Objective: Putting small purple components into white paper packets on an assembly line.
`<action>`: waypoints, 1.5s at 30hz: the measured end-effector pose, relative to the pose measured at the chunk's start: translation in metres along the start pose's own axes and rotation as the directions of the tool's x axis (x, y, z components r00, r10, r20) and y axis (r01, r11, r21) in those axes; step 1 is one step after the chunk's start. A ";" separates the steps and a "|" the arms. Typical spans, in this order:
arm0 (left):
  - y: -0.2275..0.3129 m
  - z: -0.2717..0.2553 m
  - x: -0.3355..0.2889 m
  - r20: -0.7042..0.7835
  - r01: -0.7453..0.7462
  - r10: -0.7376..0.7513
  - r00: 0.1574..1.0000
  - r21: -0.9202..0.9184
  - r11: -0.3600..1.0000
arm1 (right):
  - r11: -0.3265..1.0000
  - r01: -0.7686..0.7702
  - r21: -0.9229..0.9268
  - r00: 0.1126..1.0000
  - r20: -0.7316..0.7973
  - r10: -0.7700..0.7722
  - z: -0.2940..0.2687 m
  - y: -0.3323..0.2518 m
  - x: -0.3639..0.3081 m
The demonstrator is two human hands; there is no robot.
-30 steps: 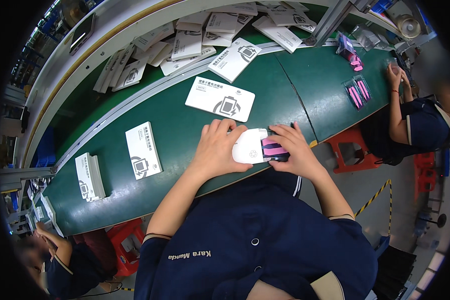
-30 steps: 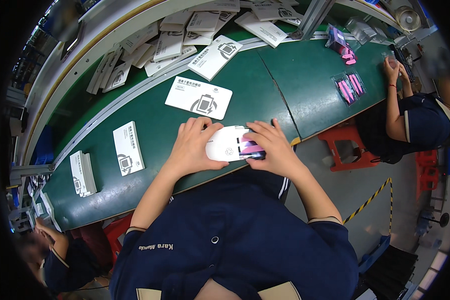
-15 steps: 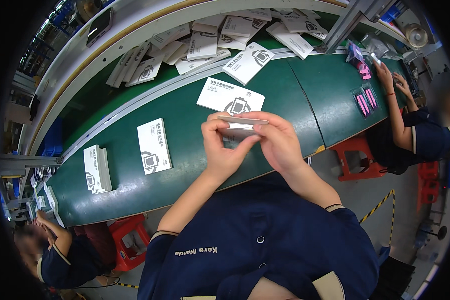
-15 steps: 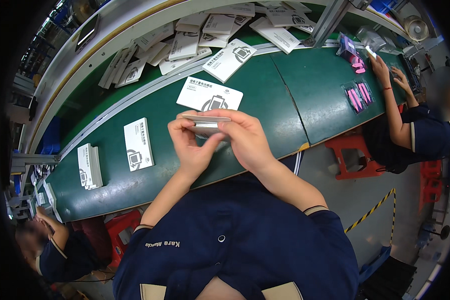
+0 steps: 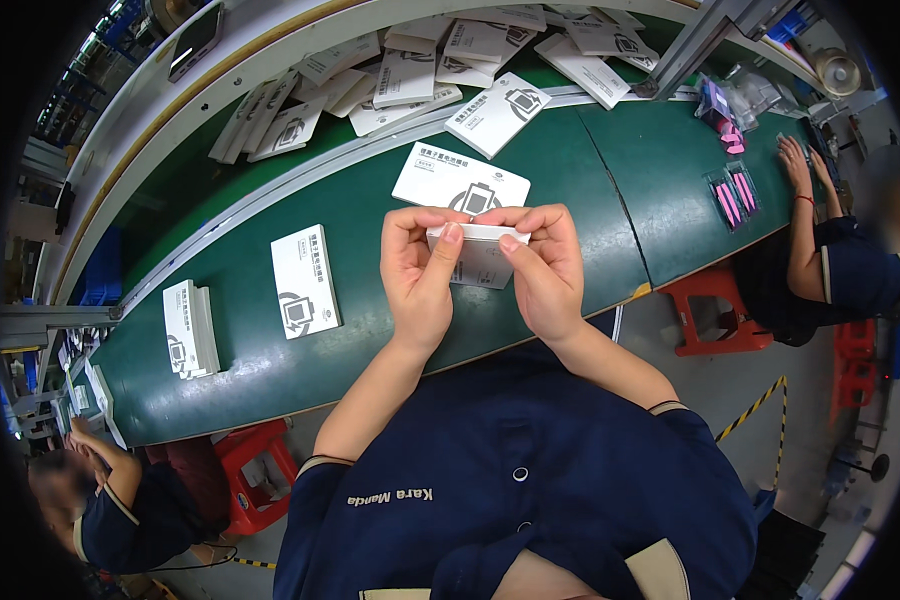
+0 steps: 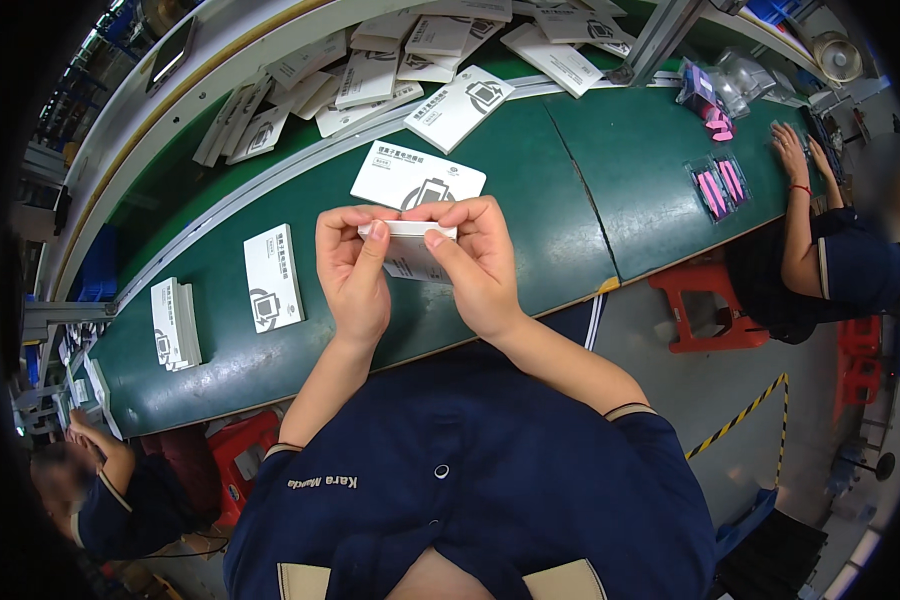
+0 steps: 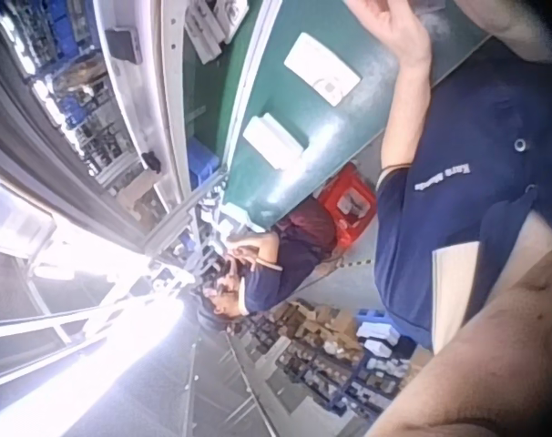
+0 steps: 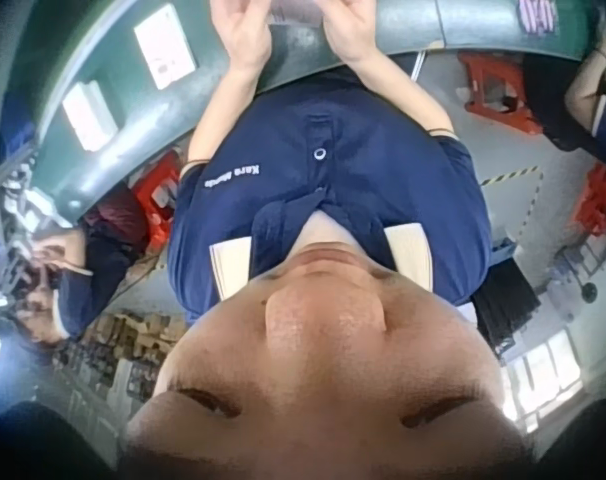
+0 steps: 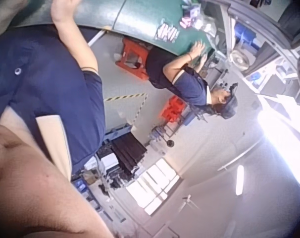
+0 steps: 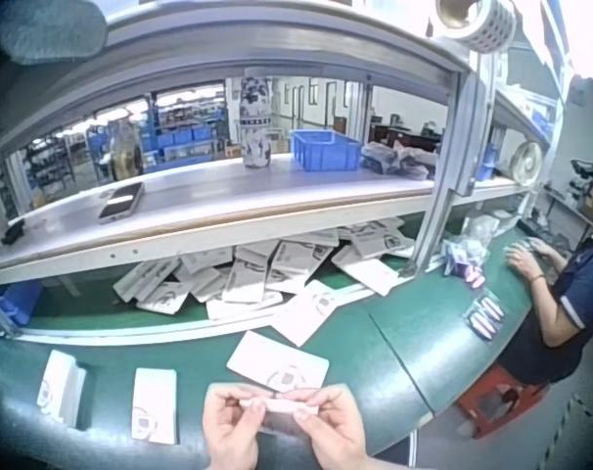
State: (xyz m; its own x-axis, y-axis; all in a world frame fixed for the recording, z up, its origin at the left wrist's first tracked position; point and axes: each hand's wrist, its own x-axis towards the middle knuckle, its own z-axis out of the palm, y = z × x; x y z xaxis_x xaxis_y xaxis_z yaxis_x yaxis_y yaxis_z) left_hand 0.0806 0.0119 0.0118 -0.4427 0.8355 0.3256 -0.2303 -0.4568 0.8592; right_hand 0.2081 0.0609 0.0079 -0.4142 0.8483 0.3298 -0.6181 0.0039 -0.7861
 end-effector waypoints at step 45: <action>0.032 -0.041 0.009 0.619 -0.472 -0.276 0.735 0.760 0.447 | -0.473 -0.076 -0.878 0.996 -0.087 0.001 -0.199 -0.095 0.002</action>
State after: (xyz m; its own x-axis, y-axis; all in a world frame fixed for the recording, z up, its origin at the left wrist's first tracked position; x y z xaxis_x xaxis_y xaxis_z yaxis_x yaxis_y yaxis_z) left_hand 0.0342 -0.0075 0.0260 0.2750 0.9293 0.2464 0.7645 -0.3668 0.5301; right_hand 0.3992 0.1677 -0.0204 -0.3550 0.8911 0.2828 0.9105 0.3982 -0.1118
